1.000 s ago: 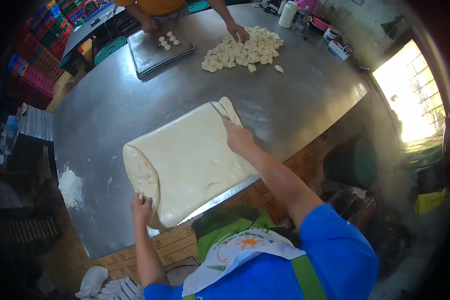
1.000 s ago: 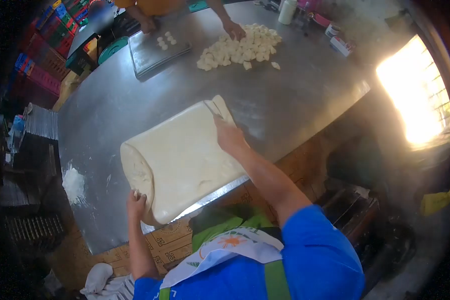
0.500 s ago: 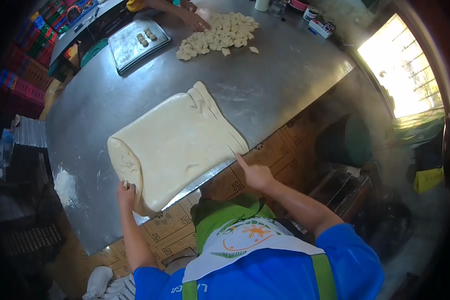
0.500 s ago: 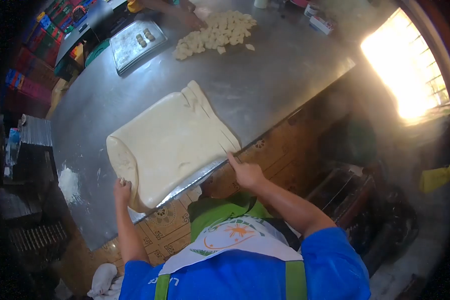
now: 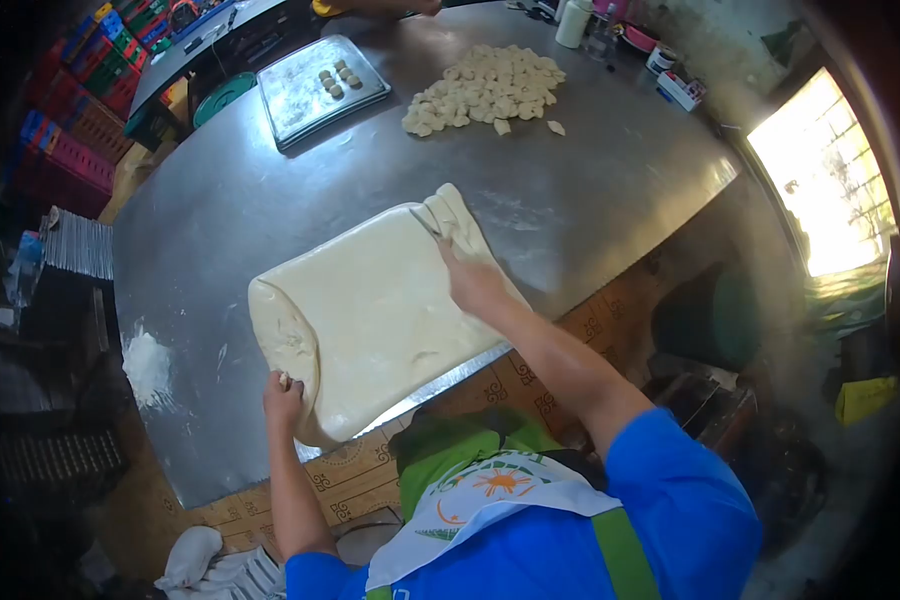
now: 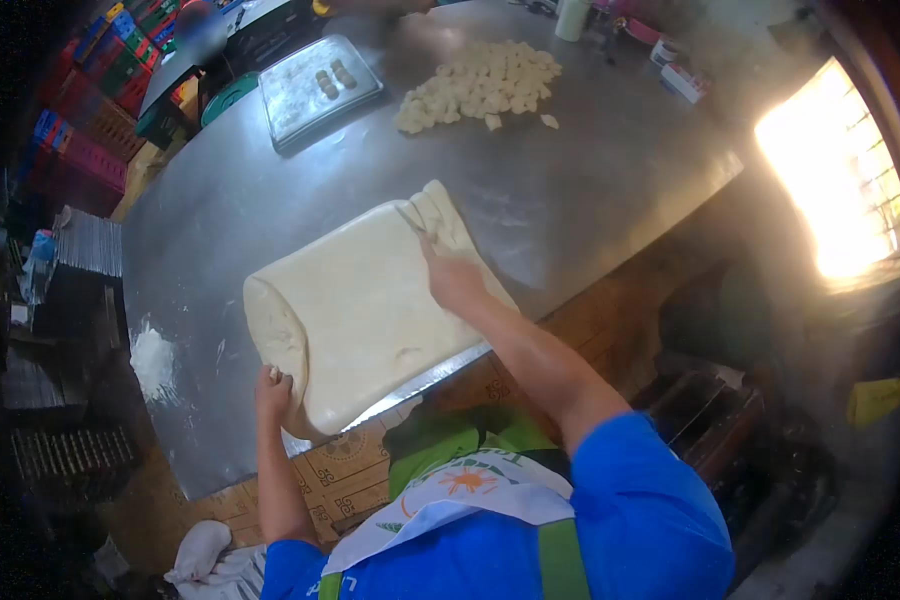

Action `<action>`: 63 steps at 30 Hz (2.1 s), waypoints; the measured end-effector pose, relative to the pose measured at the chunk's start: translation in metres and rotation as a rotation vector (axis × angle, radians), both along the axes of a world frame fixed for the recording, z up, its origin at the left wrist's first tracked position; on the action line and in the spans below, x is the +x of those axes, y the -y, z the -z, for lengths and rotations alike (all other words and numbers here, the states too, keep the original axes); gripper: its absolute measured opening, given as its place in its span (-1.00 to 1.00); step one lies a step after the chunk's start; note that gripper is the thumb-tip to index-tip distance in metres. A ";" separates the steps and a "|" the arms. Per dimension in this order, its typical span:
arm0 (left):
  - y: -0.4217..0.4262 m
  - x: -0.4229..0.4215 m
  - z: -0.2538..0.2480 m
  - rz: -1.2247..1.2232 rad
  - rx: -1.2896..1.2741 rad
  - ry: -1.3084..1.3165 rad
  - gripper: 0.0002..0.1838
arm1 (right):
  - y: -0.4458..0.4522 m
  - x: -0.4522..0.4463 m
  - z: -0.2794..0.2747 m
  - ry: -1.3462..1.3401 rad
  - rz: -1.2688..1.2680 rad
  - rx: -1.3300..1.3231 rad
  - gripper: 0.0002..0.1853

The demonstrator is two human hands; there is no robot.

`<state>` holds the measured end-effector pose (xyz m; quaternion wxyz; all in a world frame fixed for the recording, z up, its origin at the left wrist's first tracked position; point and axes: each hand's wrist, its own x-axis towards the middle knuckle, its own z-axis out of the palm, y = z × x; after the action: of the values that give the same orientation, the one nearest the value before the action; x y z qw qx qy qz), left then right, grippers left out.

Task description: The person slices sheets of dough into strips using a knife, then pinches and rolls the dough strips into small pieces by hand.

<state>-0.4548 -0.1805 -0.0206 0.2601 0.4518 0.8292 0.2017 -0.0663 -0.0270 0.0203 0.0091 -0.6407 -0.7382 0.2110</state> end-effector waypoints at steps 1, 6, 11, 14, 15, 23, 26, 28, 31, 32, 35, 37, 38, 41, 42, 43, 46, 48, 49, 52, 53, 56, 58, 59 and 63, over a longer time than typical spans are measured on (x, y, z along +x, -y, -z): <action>0.000 -0.003 0.003 -0.008 -0.008 0.001 -0.72 | -0.036 -0.021 0.029 -0.020 0.008 0.081 -0.31; -0.001 -0.011 0.015 -0.061 0.024 0.156 -0.77 | -0.094 -0.055 0.056 0.068 -0.004 0.091 -0.32; -0.001 -0.022 0.029 0.008 0.019 0.115 -0.76 | 0.018 0.010 0.020 -0.091 -0.032 -0.086 -0.28; -0.002 -0.023 0.028 0.058 0.049 0.034 -0.71 | 0.117 0.070 0.029 -0.004 -0.117 -0.071 -0.20; -0.001 -0.022 0.028 0.073 0.047 0.014 -0.67 | 0.149 0.087 0.024 -0.051 -0.124 -0.086 -0.18; -0.003 -0.015 0.025 0.058 0.043 -0.047 -0.56 | 0.248 0.157 -0.024 0.107 -0.132 -0.459 -0.18; 0.004 -0.020 0.029 0.041 0.018 -0.025 -0.60 | 0.179 0.098 -0.028 -0.075 -0.043 -0.137 -0.27; -0.003 -0.021 0.028 0.034 0.006 -0.002 -0.63 | 0.114 0.048 -0.021 -0.063 -0.050 -0.102 -0.29; -0.001 -0.010 0.009 0.019 -0.035 0.008 -0.69 | 0.010 -0.024 0.000 -0.097 -0.030 -0.047 -0.30; 0.000 -0.009 0.007 -0.022 -0.043 0.092 -0.70 | -0.026 -0.046 0.030 -0.098 -0.041 0.057 -0.29; -0.003 -0.016 0.011 -0.059 -0.055 0.168 -0.71 | -0.095 -0.085 0.053 -0.025 -0.048 0.128 -0.28; 0.000 -0.023 0.021 -0.049 -0.069 0.163 -0.71 | -0.095 -0.088 0.056 0.054 -0.036 0.085 -0.28; -0.001 -0.031 0.030 -0.044 -0.089 0.184 -0.72 | -0.086 -0.082 0.058 0.063 -0.058 0.100 -0.27; -0.007 -0.029 0.027 -0.034 -0.111 0.195 -0.72 | -0.026 -0.043 0.039 -0.022 -0.081 0.029 -0.24; -0.005 -0.026 0.022 -0.038 -0.118 0.178 -0.71 | 0.007 -0.025 0.032 -0.126 -0.088 -0.060 -0.22; -0.003 -0.034 0.034 -0.027 -0.117 0.175 -0.71 | 0.039 -0.007 0.031 -0.094 -0.087 -0.114 -0.20; -0.004 -0.047 0.062 0.045 0.008 0.122 -0.67 | 0.140 0.050 0.020 -0.038 -0.129 -0.155 -0.14; -0.003 -0.035 0.041 0.065 0.014 0.064 -0.62 | 0.193 0.081 -0.006 0.037 -0.138 -0.393 -0.15; -0.003 -0.032 0.038 0.071 0.024 0.063 -0.62 | 0.219 0.099 -0.007 0.037 -0.143 -0.402 -0.13; -0.002 -0.032 0.045 0.086 0.075 -0.036 -0.63 | 0.276 0.158 0.008 0.063 -0.197 -0.425 -0.13; -0.004 -0.036 0.048 0.095 0.037 -0.065 -0.61 | 0.283 0.164 0.014 0.077 -0.232 -0.453 -0.14; -0.002 -0.042 0.056 0.084 -0.010 -0.077 -0.58 | 0.235 0.121 -0.029 -0.098 -0.075 -0.218 -0.22; -0.007 -0.035 0.048 0.074 0.002 -0.061 -0.58 | 0.187 0.078 -0.020 -0.049 -0.095 -0.143 -0.29; -0.003 -0.024 0.028 0.066 -0.019 -0.060 -0.60 | 0.160 0.053 -0.020 -0.067 -0.088 -0.108 -0.30; -0.002 -0.029 0.037 0.001 -0.059 0.069 -0.66 | 0.028 -0.047 0.003 -0.150 -0.057 -0.038 -0.31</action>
<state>-0.4833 -0.1785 -0.0572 0.3021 0.4371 0.8250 0.1924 -0.1133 -0.0555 0.0174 0.0463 -0.6017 -0.7493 0.2726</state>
